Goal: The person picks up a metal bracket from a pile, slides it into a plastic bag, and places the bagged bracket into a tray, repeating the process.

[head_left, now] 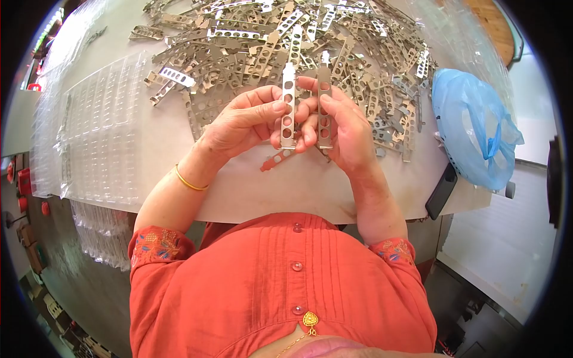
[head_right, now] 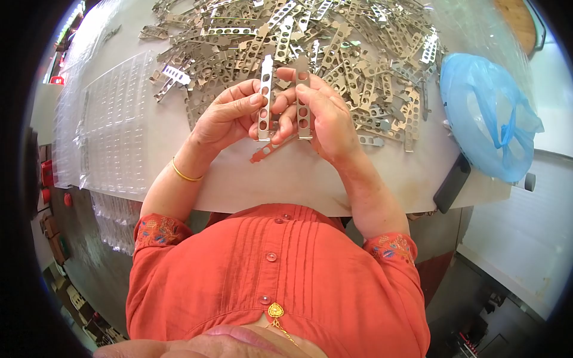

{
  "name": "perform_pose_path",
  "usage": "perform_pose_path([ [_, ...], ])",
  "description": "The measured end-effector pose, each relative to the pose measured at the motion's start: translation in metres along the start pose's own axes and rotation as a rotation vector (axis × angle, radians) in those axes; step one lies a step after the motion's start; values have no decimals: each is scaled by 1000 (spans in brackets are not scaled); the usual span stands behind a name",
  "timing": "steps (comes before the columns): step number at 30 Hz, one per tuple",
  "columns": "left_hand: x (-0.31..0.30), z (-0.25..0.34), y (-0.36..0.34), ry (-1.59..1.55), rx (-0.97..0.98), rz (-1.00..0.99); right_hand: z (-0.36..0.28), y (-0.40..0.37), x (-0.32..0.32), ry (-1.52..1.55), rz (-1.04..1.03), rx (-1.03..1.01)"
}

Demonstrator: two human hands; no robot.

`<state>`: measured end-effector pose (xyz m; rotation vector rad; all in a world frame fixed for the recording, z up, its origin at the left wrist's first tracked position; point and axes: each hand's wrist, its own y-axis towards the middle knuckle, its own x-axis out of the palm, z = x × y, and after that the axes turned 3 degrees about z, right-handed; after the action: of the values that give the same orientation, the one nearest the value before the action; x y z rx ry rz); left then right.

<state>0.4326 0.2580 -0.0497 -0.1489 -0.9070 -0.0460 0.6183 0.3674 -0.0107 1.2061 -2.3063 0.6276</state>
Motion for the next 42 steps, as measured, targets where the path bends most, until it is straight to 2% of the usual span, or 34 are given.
perform_pose_path([
  [4,-1,-1,0,21,16,15,1,-5,3,-144,29,-65],
  [6,-3,-1,0,26,7,5,5,-7,6,-340,143,-237],
  [10,2,-4,-2,20,44,115,11,-5,10,-262,171,-288],
  [15,-8,-7,-1,50,92,-32,12,-5,11,-349,277,-363],
  [18,-1,-6,-1,67,101,2,10,-5,9,-502,292,-427],
  [19,0,-6,0,63,99,-1,9,-5,7,-505,296,-426],
  [21,0,-5,-1,82,77,10,7,-6,3,-411,333,-235],
  [24,-4,-7,0,49,50,-10,4,-5,6,-390,348,-109],
  [27,-1,-4,-1,50,-5,36,1,-6,10,-314,304,-85],
  [31,-2,-4,-1,41,-11,40,3,-6,10,-368,309,-107],
  [39,-1,1,-1,114,48,-1,4,-6,9,-473,279,-123],
  [42,0,1,0,108,54,21,5,-5,10,-419,286,-113],
])
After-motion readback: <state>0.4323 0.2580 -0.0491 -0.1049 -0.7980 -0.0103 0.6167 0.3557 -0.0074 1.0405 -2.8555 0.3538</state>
